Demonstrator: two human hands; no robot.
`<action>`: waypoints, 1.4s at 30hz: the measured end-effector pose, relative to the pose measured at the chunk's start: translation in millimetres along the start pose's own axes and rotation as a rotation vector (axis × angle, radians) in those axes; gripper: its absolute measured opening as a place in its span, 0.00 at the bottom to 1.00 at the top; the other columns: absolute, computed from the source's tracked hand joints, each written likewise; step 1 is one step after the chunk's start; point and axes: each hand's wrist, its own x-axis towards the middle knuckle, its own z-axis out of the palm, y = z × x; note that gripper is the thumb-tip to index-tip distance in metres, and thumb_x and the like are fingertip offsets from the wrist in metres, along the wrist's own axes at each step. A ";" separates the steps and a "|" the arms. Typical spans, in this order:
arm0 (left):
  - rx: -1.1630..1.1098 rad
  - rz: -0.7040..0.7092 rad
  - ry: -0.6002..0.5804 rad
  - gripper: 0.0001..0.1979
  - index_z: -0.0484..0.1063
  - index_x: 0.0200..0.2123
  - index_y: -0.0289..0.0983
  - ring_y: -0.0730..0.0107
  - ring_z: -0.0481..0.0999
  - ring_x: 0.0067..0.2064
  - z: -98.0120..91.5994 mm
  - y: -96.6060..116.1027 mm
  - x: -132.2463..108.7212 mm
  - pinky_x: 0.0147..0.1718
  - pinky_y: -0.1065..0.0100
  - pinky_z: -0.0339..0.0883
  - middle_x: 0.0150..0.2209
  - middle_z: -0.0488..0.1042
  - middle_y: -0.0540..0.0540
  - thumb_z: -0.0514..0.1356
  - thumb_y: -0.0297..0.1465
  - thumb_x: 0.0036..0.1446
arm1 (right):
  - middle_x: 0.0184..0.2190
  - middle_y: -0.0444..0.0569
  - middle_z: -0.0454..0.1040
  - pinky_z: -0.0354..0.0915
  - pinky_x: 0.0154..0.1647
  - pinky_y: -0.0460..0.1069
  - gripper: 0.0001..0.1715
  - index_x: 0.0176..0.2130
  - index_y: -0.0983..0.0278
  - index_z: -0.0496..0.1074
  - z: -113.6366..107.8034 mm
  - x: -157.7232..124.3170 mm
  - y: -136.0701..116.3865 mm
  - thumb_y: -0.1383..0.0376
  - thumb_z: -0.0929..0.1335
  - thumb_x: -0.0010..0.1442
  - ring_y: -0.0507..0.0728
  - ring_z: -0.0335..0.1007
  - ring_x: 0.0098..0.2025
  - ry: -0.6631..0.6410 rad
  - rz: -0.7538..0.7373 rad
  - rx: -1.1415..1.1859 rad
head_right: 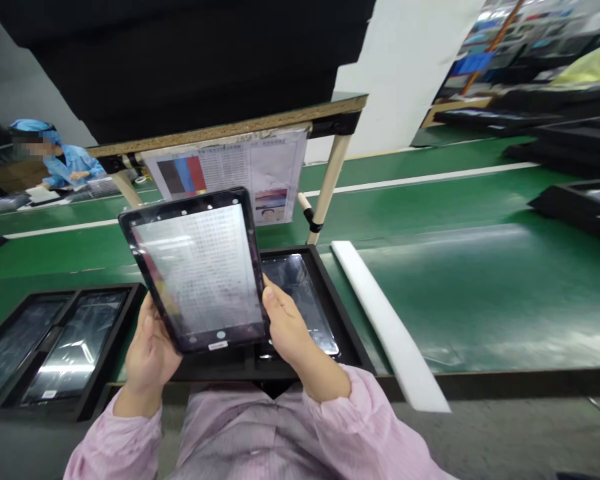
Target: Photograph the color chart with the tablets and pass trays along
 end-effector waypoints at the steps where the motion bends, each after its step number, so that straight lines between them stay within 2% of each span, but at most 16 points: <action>1: -0.062 -0.074 0.032 0.25 0.73 0.56 0.52 0.62 0.78 0.53 1.0 2.1 0.6 0.48 0.64 0.75 0.56 0.77 0.47 0.67 0.45 0.56 | 0.67 0.45 0.62 0.48 0.73 0.59 0.30 0.64 0.54 0.68 -1.9 -1.2 -6.8 0.46 0.63 0.69 0.59 0.53 0.70 -0.040 -0.063 -0.087; 5: -0.168 -0.219 0.071 0.23 0.76 0.53 0.55 0.67 0.81 0.48 3.4 0.0 -1.6 0.44 0.69 0.76 0.52 0.80 0.51 0.70 0.38 0.53 | 0.72 0.39 0.41 0.41 0.75 0.52 0.33 0.73 0.51 0.46 -4.1 0.6 -42.6 0.52 0.58 0.74 0.54 0.38 0.74 -0.246 -0.275 -0.416; 8: -0.216 -0.242 0.041 0.21 0.76 0.54 0.55 0.68 0.81 0.49 2.0 -7.6 -5.8 0.46 0.70 0.75 0.52 0.80 0.52 0.68 0.36 0.55 | 0.73 0.43 0.37 0.42 0.74 0.51 0.38 0.74 0.57 0.36 -4.2 9.8 -64.5 0.50 0.56 0.75 0.56 0.37 0.74 -0.349 -0.349 -0.593; 11: -0.225 -0.243 0.026 0.21 0.76 0.54 0.55 0.67 0.81 0.51 -1.0 -12.9 -9.5 0.48 0.69 0.74 0.54 0.79 0.52 0.68 0.36 0.56 | 0.73 0.45 0.34 0.43 0.74 0.51 0.40 0.74 0.61 0.33 -5.8 18.7 -74.3 0.49 0.54 0.74 0.56 0.36 0.74 -0.340 -0.403 -0.697; 17: -0.092 -0.301 0.061 0.25 0.75 0.56 0.53 0.59 0.77 0.56 -3.9 -13.3 -19.8 0.61 0.55 0.65 0.57 0.77 0.48 0.69 0.42 0.55 | 0.72 0.47 0.44 0.51 0.72 0.54 0.41 0.74 0.60 0.36 -5.4 19.9 -69.3 0.48 0.55 0.73 0.59 0.46 0.73 -0.236 -0.440 -0.774; 20: -0.024 -0.302 0.158 0.25 0.75 0.56 0.55 0.56 0.76 0.57 -1.6 -9.4 -25.6 0.58 0.54 0.69 0.58 0.76 0.49 0.70 0.43 0.53 | 0.72 0.47 0.47 0.51 0.72 0.56 0.41 0.74 0.60 0.39 -4.1 22.0 -60.9 0.46 0.55 0.73 0.60 0.47 0.72 -0.245 -0.345 -0.732; 22: 0.000 -0.305 0.200 0.27 0.76 0.55 0.53 0.54 0.78 0.56 -1.3 -3.1 -25.9 0.55 0.55 0.73 0.56 0.77 0.47 0.72 0.43 0.50 | 0.72 0.48 0.47 0.51 0.72 0.58 0.43 0.74 0.59 0.36 -9.4 23.9 -55.9 0.45 0.55 0.72 0.61 0.49 0.72 -0.239 -0.284 -0.664; 24: 0.022 -0.324 0.221 0.28 0.77 0.54 0.49 0.53 0.79 0.54 -4.6 6.8 -22.1 0.52 0.56 0.75 0.55 0.78 0.44 0.73 0.42 0.48 | 0.72 0.48 0.48 0.53 0.71 0.60 0.44 0.74 0.57 0.33 -25.3 22.1 -52.0 0.45 0.56 0.72 0.61 0.54 0.70 -0.143 -0.230 -0.685; 26: 0.042 -0.364 0.235 0.30 0.77 0.55 0.46 0.51 0.80 0.53 -12.1 18.8 -14.7 0.50 0.56 0.76 0.55 0.78 0.41 0.73 0.40 0.48 | 0.71 0.48 0.51 0.52 0.70 0.64 0.41 0.74 0.56 0.45 -53.1 13.7 -47.3 0.45 0.57 0.70 0.63 0.56 0.69 0.003 -0.169 -0.889; 27: 0.053 -0.388 0.241 0.31 0.76 0.56 0.44 0.50 0.80 0.52 -17.1 24.5 -10.0 0.50 0.56 0.76 0.54 0.78 0.39 0.74 0.39 0.48 | 0.70 0.49 0.54 0.49 0.71 0.66 0.38 0.70 0.57 0.59 -70.0 6.7 -43.7 0.45 0.59 0.68 0.66 0.54 0.70 0.055 -0.127 -1.059; 28: 0.067 -0.411 0.244 0.32 0.75 0.57 0.43 0.50 0.80 0.52 -22.4 29.3 -4.9 0.49 0.56 0.76 0.54 0.78 0.39 0.74 0.38 0.48 | 0.69 0.49 0.56 0.46 0.71 0.70 0.33 0.60 0.57 0.73 -87.1 -1.7 -38.9 0.45 0.60 0.66 0.70 0.53 0.70 0.090 -0.076 -1.237; 29: 0.086 -0.428 0.242 0.33 0.74 0.58 0.42 0.50 0.80 0.52 -27.7 32.8 0.7 0.50 0.56 0.76 0.54 0.78 0.38 0.74 0.38 0.48 | 0.68 0.49 0.59 0.41 0.70 0.75 0.28 0.50 0.56 0.80 -103.0 -11.0 -33.0 0.45 0.61 0.65 0.74 0.52 0.70 0.121 0.024 -1.389; 31: 0.135 -0.458 0.231 0.36 0.71 0.61 0.39 0.51 0.80 0.52 -36.5 34.3 12.2 0.51 0.56 0.76 0.53 0.79 0.38 0.74 0.37 0.48 | 0.67 0.51 0.62 0.38 0.67 0.80 0.25 0.40 0.58 0.82 -125.6 -29.5 -18.7 0.46 0.63 0.61 0.78 0.51 0.69 0.130 0.223 -1.586; 35: 0.208 -0.543 0.215 0.34 0.69 0.62 0.38 0.53 0.81 0.51 -43.3 17.5 30.6 0.52 0.55 0.74 0.52 0.80 0.38 0.70 0.33 0.52 | 0.70 0.58 0.53 0.50 0.67 0.74 0.32 0.47 0.66 0.79 -128.4 -46.9 6.1 0.45 0.62 0.62 0.74 0.49 0.71 0.129 0.375 -1.620; 39: 0.372 -0.501 0.232 0.24 0.72 0.59 0.36 0.53 0.77 0.56 -44.7 -1.9 34.7 0.59 0.52 0.67 0.55 0.77 0.35 0.64 0.34 0.59 | 0.70 0.62 0.53 0.51 0.68 0.71 0.31 0.43 0.66 0.77 -115.2 -40.2 5.7 0.45 0.63 0.59 0.71 0.48 0.72 0.310 0.406 -1.400; 42: 0.531 -0.287 0.205 0.25 0.69 0.62 0.39 0.58 0.65 0.67 -47.1 -2.5 28.2 0.68 0.57 0.52 0.65 0.68 0.39 0.61 0.40 0.64 | 0.68 0.62 0.57 0.49 0.69 0.69 0.27 0.36 0.62 0.75 -107.8 -38.1 -6.8 0.42 0.66 0.54 0.71 0.49 0.71 0.478 0.320 -1.068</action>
